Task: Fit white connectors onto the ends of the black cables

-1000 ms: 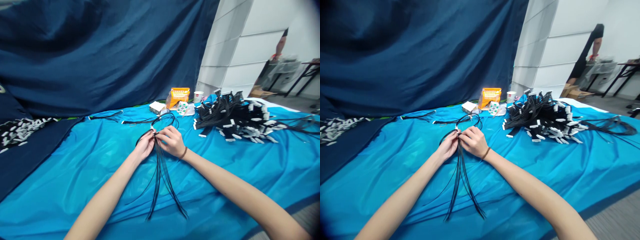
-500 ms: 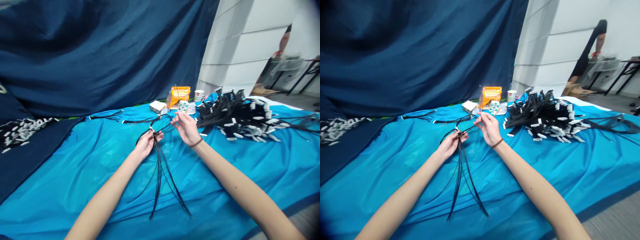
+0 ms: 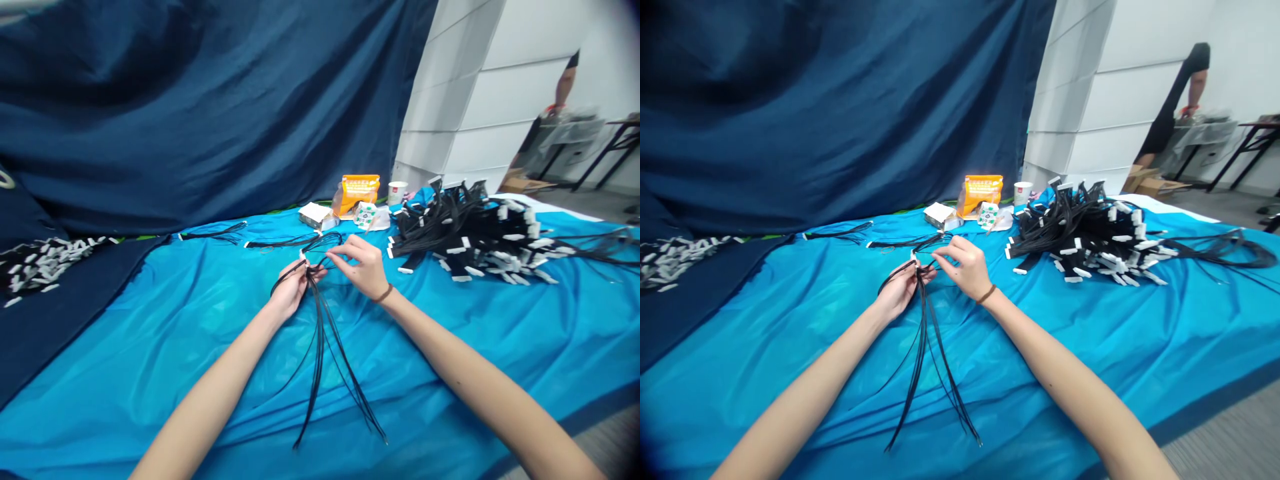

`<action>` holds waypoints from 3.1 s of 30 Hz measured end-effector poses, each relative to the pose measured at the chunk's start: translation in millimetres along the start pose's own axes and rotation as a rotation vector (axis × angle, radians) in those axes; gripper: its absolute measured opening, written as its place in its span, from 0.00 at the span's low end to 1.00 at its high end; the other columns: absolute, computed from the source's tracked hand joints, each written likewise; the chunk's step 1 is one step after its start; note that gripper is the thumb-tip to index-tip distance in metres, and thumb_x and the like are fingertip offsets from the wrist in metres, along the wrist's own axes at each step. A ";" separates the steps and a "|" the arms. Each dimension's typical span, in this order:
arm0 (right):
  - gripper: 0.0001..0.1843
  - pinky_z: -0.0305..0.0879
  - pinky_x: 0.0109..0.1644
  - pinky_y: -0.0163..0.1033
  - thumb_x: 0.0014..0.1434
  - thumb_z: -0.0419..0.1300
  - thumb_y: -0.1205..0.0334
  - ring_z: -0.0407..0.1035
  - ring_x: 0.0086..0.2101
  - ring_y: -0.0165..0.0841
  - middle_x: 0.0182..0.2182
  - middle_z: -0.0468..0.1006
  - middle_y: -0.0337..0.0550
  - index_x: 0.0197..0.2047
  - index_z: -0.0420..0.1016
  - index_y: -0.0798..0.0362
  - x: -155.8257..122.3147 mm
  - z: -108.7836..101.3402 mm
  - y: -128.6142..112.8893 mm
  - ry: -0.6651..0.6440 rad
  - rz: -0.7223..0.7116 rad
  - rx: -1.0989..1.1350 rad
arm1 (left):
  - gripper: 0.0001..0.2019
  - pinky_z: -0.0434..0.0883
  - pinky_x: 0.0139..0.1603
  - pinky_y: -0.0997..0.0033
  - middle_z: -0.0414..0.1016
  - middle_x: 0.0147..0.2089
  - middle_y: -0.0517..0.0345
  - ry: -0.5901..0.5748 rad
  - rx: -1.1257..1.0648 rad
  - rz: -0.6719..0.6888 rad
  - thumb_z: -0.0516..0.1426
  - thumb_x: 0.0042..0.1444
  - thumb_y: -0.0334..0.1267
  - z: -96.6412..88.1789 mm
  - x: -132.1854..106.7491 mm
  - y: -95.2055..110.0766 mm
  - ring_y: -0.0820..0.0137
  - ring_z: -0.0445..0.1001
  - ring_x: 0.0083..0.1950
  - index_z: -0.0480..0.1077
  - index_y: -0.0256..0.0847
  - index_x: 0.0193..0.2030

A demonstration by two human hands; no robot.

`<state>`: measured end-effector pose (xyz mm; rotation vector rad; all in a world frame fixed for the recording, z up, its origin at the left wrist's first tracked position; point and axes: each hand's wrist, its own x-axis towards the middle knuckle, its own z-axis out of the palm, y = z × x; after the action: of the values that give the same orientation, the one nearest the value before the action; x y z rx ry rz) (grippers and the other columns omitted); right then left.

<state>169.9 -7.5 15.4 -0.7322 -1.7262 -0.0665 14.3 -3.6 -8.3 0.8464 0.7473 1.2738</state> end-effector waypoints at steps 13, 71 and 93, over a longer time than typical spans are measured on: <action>0.09 0.59 0.33 0.35 0.57 0.54 0.62 0.62 0.28 0.31 0.23 0.67 0.40 0.28 0.72 0.53 -5.2 4.4 5.0 -0.076 -0.049 -0.097 | 0.05 0.69 0.43 0.62 0.75 0.31 0.52 -0.076 0.079 0.042 0.58 0.47 0.32 -1.4 -2.0 -1.9 0.66 0.75 0.34 0.67 0.34 0.32; 0.05 0.56 0.45 0.42 0.58 0.53 0.66 0.64 0.44 0.34 0.40 0.76 0.41 0.32 0.69 0.52 -7.4 5.4 3.4 -0.248 -0.127 -0.116 | 0.07 0.72 0.38 0.67 0.75 0.30 0.53 -0.191 0.065 -0.094 0.55 0.50 0.30 -0.6 -6.9 -5.9 0.68 0.75 0.31 0.69 0.35 0.38; 0.08 0.54 0.51 0.50 0.54 0.56 0.62 0.54 0.52 0.41 0.51 0.66 0.43 0.37 0.75 0.46 -17.4 15.9 1.7 -0.347 -0.326 -0.167 | 0.07 0.70 0.36 0.72 0.74 0.27 0.55 0.124 -0.046 -0.072 0.51 0.49 0.22 -5.9 5.7 6.2 0.71 0.74 0.31 0.69 0.34 0.28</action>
<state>158.9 -7.1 -5.5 -0.6003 -2.1820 -0.3270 7.1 3.3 -6.0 0.7017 0.8365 1.2825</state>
